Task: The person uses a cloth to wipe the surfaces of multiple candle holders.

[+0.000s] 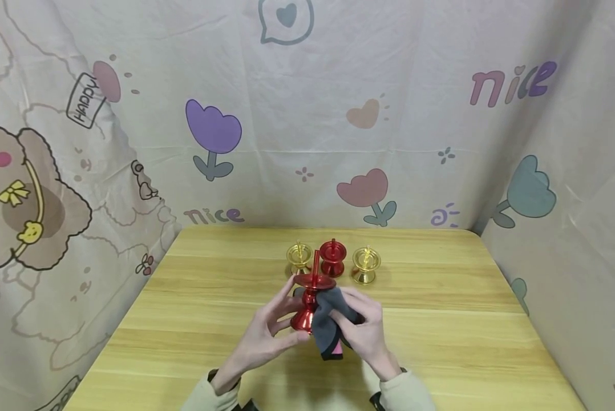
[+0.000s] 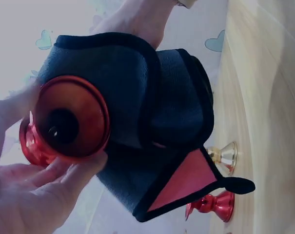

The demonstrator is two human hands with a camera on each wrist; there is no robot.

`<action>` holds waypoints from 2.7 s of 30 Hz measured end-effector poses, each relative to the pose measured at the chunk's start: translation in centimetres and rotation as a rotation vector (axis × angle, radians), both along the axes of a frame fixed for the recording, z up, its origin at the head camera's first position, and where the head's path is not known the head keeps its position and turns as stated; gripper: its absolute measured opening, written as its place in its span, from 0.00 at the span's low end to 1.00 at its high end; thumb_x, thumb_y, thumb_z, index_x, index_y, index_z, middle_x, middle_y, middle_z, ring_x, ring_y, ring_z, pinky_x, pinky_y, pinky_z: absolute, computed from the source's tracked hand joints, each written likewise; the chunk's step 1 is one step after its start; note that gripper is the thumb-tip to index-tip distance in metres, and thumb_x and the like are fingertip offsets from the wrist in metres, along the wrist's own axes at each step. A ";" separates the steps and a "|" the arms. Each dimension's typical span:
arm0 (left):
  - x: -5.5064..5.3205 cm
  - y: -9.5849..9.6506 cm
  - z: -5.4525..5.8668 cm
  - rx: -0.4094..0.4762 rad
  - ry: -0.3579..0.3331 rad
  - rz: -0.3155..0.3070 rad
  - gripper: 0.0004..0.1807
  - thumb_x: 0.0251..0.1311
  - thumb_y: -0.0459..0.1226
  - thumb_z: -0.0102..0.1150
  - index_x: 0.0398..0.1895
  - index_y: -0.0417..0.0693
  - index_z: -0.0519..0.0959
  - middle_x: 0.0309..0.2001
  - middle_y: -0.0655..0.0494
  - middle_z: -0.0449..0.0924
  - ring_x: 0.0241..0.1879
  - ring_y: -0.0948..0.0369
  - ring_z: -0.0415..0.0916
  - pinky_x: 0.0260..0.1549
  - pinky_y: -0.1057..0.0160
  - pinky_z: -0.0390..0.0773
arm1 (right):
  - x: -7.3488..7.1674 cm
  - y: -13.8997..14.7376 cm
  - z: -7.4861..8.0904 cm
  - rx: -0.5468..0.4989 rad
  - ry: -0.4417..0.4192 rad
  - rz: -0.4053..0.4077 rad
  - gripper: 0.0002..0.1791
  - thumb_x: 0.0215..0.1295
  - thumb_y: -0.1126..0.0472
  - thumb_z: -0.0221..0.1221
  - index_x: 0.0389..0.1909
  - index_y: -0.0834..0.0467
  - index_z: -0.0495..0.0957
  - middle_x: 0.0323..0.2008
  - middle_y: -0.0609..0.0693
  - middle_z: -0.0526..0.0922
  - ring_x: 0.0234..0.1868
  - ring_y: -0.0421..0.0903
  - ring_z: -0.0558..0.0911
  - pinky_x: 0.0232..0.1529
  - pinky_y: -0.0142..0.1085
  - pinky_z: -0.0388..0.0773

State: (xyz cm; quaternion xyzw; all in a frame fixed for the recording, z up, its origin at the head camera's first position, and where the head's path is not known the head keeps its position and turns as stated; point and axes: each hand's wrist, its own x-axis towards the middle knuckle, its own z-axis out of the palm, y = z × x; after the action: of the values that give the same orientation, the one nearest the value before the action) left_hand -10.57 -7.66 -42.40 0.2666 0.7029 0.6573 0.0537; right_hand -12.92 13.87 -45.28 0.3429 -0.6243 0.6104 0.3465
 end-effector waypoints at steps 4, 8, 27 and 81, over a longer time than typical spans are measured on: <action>0.2 0.1 0.1 0.000 -0.035 0.025 0.59 0.53 0.33 0.75 0.82 0.55 0.46 0.66 0.39 0.73 0.62 0.47 0.77 0.56 0.58 0.83 | 0.0 -0.3 0.0 0.001 0.073 0.020 0.20 0.45 0.83 0.67 0.43 0.73 0.85 0.46 0.58 0.88 0.50 0.40 0.86 0.51 0.26 0.81; 0.2 0.2 0.1 0.025 -0.028 0.028 0.57 0.54 0.32 0.74 0.82 0.57 0.48 0.65 0.40 0.72 0.61 0.50 0.76 0.57 0.60 0.82 | 0.0 -0.4 0.0 0.005 0.064 0.015 0.18 0.47 0.83 0.67 0.43 0.73 0.85 0.45 0.58 0.88 0.50 0.40 0.86 0.50 0.25 0.81; 0.0 -0.3 0.0 0.065 0.027 -0.046 0.55 0.53 0.29 0.73 0.81 0.50 0.50 0.59 0.32 0.77 0.56 0.65 0.79 0.54 0.59 0.84 | 0.0 -0.1 -0.1 -0.003 0.035 0.029 0.20 0.46 0.83 0.67 0.43 0.70 0.86 0.46 0.52 0.89 0.49 0.38 0.86 0.49 0.24 0.81; -0.3 -0.5 0.9 0.206 -0.138 -0.044 0.55 0.56 0.30 0.72 0.82 0.50 0.48 0.68 0.33 0.67 0.61 0.61 0.77 0.60 0.60 0.81 | -0.6 -0.6 1.2 0.066 0.384 0.085 0.14 0.61 0.70 0.67 0.43 0.77 0.82 0.45 0.67 0.86 0.51 0.55 0.86 0.62 0.37 0.80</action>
State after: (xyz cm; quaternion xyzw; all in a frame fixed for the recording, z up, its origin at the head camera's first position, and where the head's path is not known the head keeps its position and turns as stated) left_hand -10.89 -8.16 -41.51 0.2401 0.6202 0.7415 0.0885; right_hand -13.53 13.25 -44.09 0.4901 -0.5516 0.5270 0.4217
